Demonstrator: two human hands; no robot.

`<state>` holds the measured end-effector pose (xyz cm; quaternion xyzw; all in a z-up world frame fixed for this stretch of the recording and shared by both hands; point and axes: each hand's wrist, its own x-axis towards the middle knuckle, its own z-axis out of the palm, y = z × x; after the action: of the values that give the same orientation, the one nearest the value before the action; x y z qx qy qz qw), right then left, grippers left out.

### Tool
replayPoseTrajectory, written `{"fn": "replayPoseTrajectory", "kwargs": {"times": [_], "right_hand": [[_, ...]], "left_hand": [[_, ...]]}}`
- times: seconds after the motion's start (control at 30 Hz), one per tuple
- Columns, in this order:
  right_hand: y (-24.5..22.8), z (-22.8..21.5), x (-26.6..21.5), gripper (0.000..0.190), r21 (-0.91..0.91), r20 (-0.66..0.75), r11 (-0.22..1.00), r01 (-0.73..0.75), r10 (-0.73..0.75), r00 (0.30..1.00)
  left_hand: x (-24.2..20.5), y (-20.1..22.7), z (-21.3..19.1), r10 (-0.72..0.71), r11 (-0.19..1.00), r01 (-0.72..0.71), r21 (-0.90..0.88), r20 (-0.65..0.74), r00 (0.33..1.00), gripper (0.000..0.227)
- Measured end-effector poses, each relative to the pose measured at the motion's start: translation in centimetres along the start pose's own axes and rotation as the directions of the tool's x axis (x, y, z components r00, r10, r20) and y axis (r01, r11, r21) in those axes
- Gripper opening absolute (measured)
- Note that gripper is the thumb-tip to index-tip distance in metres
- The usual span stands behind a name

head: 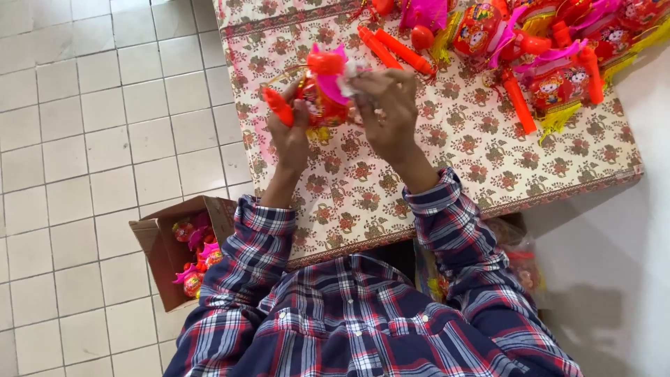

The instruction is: Assembling and packing decorative lanterns by joining plastic parts and applying adhesive.

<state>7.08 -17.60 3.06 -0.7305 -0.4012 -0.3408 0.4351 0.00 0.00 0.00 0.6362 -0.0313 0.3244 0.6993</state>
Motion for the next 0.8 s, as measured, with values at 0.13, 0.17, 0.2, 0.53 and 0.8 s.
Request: {"fn": "replayPoseTrajectory", "kwargs": {"times": [0.13,0.17,0.2,0.53,0.8], "right_hand": [[-1.2,-0.3,0.9,0.018,-0.003,0.037,0.998,0.058,-0.058,0.998],[-0.3,0.3,0.5,0.013,0.018,-0.035,0.995,0.1,-0.1,0.994],[0.6,0.8,0.2,0.012,0.037,-0.109,0.989,0.143,-0.139,0.984],[0.6,-1.3,-0.2,0.014,0.214,-0.288,0.976,-0.045,0.107,0.952],[-0.7,-2.0,0.8,0.021,0.03,-0.011,0.974,-0.226,0.226,0.974]], "left_hand": [[-0.1,0.2,-0.3,-0.032,0.996,0.04,0.078,-0.102,0.994,0.048],[-0.1,0.4,-0.1,0.046,0.998,-0.042,0.055,-0.068,0.997,0.046],[0.0,0.7,0.1,0.123,0.992,-0.122,0.029,-0.036,0.992,0.044],[0.0,0.2,0.4,0.15,0.957,-0.143,0.254,-0.011,0.989,0.04],[-0.2,0.3,1.0,0.237,0.922,-0.264,0.283,0.125,0.963,0.047]]}}
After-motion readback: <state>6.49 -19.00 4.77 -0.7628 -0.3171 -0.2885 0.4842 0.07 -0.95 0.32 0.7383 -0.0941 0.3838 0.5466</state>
